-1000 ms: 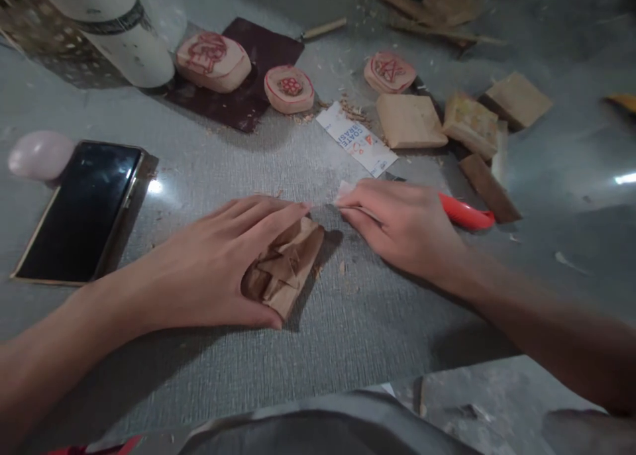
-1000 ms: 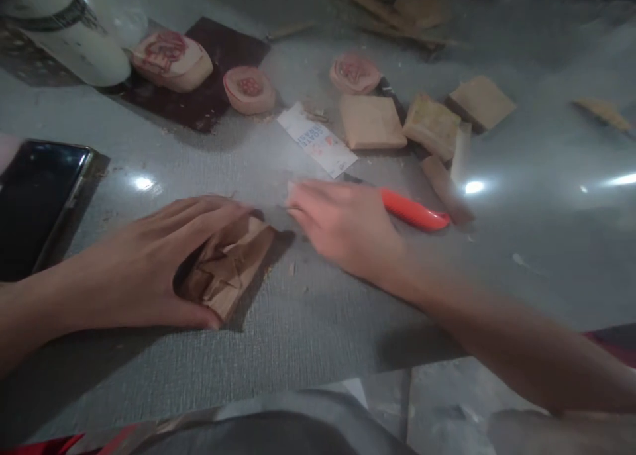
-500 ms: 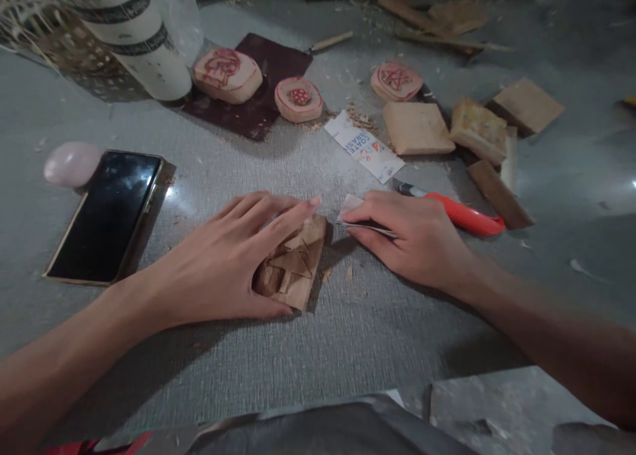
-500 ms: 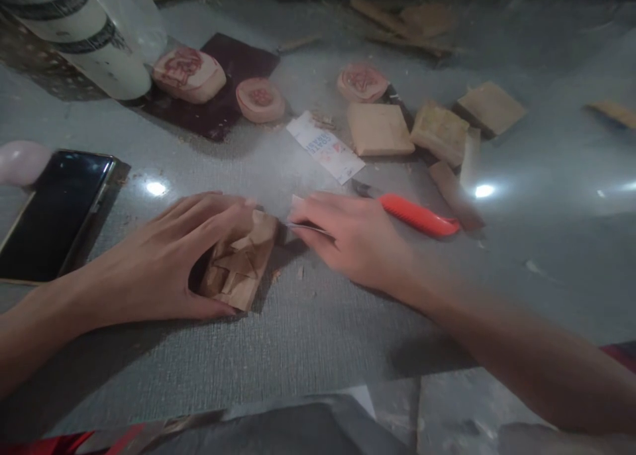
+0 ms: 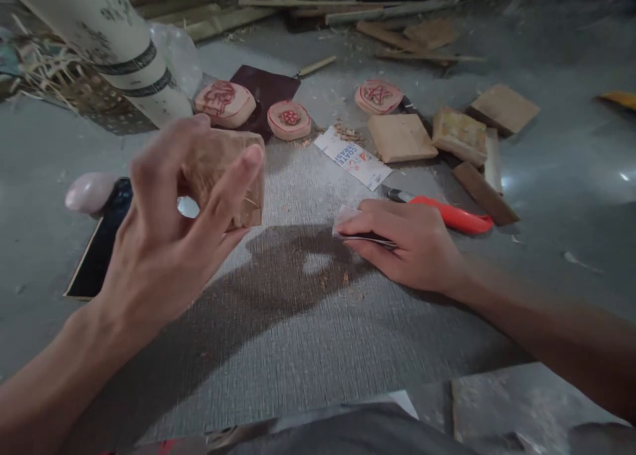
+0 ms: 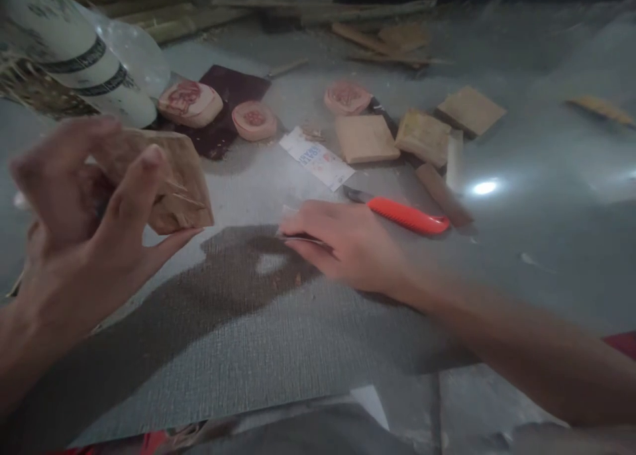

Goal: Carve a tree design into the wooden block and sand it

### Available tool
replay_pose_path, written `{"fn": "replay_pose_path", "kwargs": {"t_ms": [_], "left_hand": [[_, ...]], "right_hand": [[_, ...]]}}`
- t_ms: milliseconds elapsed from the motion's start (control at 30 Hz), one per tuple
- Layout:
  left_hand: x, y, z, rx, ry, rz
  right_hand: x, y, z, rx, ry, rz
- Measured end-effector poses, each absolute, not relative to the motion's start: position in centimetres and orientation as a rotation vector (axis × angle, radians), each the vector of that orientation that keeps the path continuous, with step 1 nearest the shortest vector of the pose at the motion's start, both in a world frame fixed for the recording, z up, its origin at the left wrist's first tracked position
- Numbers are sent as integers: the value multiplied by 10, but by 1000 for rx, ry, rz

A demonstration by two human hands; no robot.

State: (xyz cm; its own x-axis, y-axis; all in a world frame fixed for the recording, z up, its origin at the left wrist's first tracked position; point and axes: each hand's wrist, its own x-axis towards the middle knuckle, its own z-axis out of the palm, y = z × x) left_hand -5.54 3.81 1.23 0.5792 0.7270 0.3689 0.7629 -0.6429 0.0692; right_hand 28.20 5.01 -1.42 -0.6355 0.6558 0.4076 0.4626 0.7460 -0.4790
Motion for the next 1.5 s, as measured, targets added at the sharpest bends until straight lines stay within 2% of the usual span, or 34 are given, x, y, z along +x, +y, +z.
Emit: {"fn": "replay_pose_path", "kwargs": {"t_ms": [233,333,467,567,733,800,933,1500], "left_hand": [[-59,41,14,-2699,-1391,-630],[-60,40,14,-2789,-1352,-524],[-63,43,13,-2648,-1462,-646],[-64,48,12,-2802,-1495,-513],[-66,54,7,-2789,-1544,-555],[-64,54,4,-2867,-1491,-518],[-57,52,0,-3197,-1214,-169],[-53,50,8,-3244,-890,-225]], "right_hand": [[282,50,-15,-808,-2381,430],[283,49,-15,-799,-2383,431],[283,48,-15,-796,-2377,429],[283,49,-15,-780,-2387,437],[283,49,-16,-782,-2391,403],[284,49,-16,-774,-2389,400],[284,50,-16,-748,-2344,424],[283,51,-17,-760,-2362,484]]}}
